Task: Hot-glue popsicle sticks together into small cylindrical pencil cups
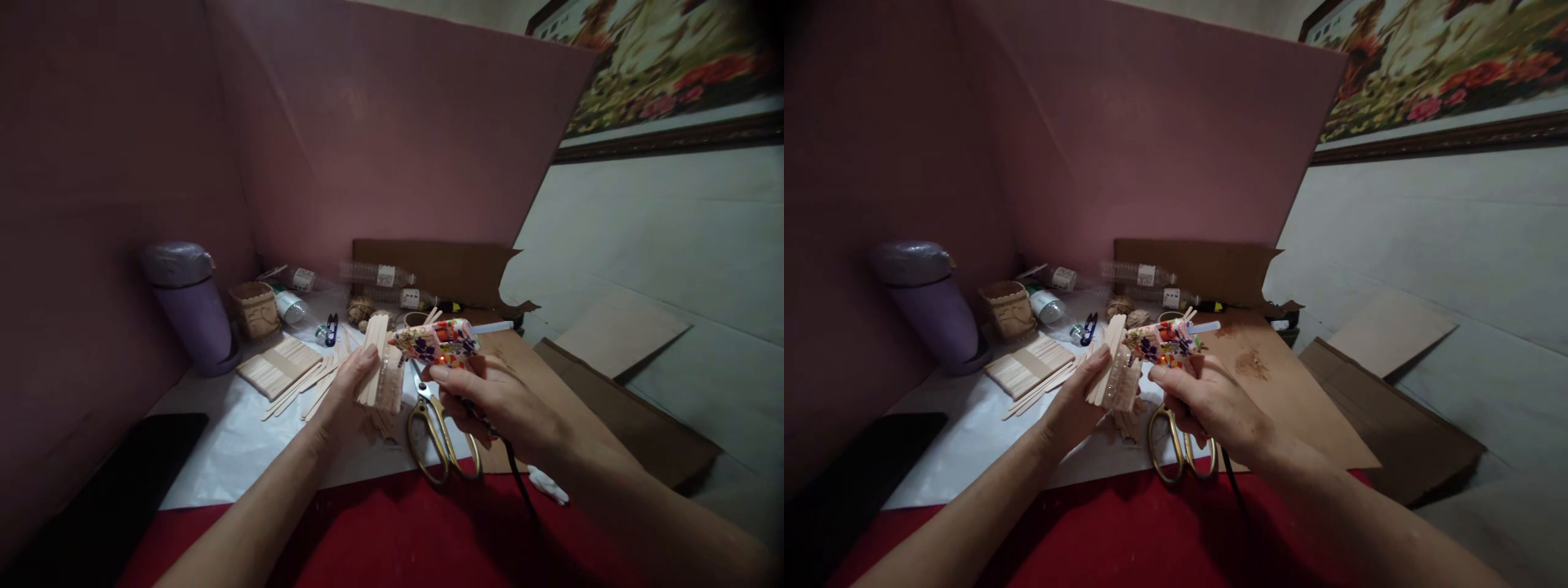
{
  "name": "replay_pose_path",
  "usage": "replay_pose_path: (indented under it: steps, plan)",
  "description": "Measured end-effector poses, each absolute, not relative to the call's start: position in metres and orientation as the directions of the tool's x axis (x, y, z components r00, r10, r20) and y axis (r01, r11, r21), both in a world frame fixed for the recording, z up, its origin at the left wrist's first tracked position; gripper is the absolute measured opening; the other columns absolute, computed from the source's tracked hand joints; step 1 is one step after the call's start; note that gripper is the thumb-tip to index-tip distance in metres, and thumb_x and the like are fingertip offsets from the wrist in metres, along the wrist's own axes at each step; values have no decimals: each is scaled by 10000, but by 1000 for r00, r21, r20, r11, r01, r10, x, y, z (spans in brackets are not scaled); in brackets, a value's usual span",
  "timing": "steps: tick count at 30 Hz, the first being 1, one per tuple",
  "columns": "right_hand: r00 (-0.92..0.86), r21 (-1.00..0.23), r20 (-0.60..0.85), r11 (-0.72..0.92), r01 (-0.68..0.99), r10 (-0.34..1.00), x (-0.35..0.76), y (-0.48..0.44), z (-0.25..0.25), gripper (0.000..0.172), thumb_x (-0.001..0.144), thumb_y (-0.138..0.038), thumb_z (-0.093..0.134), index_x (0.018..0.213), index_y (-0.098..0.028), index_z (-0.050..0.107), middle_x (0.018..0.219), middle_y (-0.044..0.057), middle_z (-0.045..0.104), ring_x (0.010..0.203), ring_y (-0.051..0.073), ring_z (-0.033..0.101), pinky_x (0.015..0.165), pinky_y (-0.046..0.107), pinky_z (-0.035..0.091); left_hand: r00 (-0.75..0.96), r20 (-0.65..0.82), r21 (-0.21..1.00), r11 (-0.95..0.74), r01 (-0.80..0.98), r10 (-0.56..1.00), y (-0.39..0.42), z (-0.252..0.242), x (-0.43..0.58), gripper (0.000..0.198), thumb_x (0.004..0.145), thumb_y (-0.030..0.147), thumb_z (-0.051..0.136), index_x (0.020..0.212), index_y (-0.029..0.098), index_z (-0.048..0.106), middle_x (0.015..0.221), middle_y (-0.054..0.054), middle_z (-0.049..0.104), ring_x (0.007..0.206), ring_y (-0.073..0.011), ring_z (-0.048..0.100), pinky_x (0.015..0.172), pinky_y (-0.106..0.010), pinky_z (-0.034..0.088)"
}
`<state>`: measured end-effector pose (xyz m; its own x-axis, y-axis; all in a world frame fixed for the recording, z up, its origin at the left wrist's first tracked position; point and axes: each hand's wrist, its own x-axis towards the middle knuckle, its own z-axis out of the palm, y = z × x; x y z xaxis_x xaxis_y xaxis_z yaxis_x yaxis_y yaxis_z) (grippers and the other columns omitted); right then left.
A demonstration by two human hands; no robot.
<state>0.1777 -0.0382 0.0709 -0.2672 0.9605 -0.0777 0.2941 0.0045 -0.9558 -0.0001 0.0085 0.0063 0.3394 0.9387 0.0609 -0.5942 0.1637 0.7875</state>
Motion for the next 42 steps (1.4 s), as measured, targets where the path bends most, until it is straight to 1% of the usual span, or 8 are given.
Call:
replay_pose_path:
  steps: [9, 16, 19, 24, 30, 35, 39, 42]
  plan:
    - [-297, -965, -40, 40, 259, 954, 175, -38, 73, 478, 884, -447, 504, 483, -202, 419, 403, -40, 387, 341, 61, 315, 347, 215, 244, 345, 48, 776, 182, -604, 937, 8, 5, 0, 548, 759, 483, 718, 1174, 131, 655, 843, -79, 729, 676, -193, 668, 554, -262, 513]
    - [-304, -961, -56, 32, 276, 951, 173, -39, 74, 479, 892, -441, 502, 484, -201, 425, 392, -40, 394, 332, 61, 323, 357, 218, 241, 332, 11, 754, 210, -622, 943, 9, 8, 1, 479, 725, 450, 745, 1064, 122, 658, 764, -55, 706, 577, -170, 636, 519, -264, 498]
    - [-301, -961, -57, 30, 276, 952, 173, -39, 73, 472, 894, -427, 495, 484, -204, 422, 395, -40, 390, 335, 63, 319, 353, 219, 240, 337, 10, 756, 213, -619, 941, 9, 8, 1, 480, 732, 454, 737, 1067, 120, 658, 737, -49, 699, 570, -172, 634, 535, -275, 508]
    - [-305, -962, -59, 27, 270, 951, 173, -39, 72, 469, 888, -444, 506, 492, -210, 416, 405, -43, 385, 345, 68, 319, 348, 218, 244, 340, 31, 750, 203, -629, 940, 9, 7, 2, 467, 758, 445, 719, 1086, 117, 666, 772, -57, 714, 608, -176, 652, 554, -268, 504]
    - [-284, -959, -34, 49, 278, 958, 173, -38, 73, 469, 880, -452, 529, 496, -205, 422, 415, -44, 394, 350, 66, 328, 349, 212, 249, 342, 32, 756, 201, -623, 939, 9, 6, 1, 486, 758, 469, 719, 1092, 120, 667, 801, -72, 720, 639, -185, 658, 580, -280, 520]
    - [-285, -955, -39, 49, 293, 958, 173, -39, 74, 475, 885, -452, 514, 490, -203, 423, 402, -44, 389, 344, 64, 324, 359, 217, 250, 329, 22, 761, 198, -618, 944, 9, 6, 1, 495, 727, 464, 744, 1079, 125, 670, 800, -65, 716, 607, -170, 636, 557, -267, 502]
    - [-285, -970, -25, 45, 238, 958, 173, -41, 75, 476, 870, -477, 537, 497, -203, 425, 400, -55, 367, 337, 58, 301, 358, 220, 228, 328, 20, 762, 198, -616, 944, 10, 5, 1, 498, 734, 470, 735, 1082, 118, 673, 758, -63, 705, 578, -168, 622, 533, -262, 484]
    - [-278, -984, -18, 33, 177, 960, 173, -42, 73, 440, 850, -487, 570, 536, -199, 457, 430, -55, 380, 352, 62, 313, 353, 220, 225, 324, 0, 767, 208, -607, 946, 11, 3, 1, 501, 758, 470, 714, 1111, 119, 665, 767, -70, 711, 587, -176, 632, 556, -274, 493]
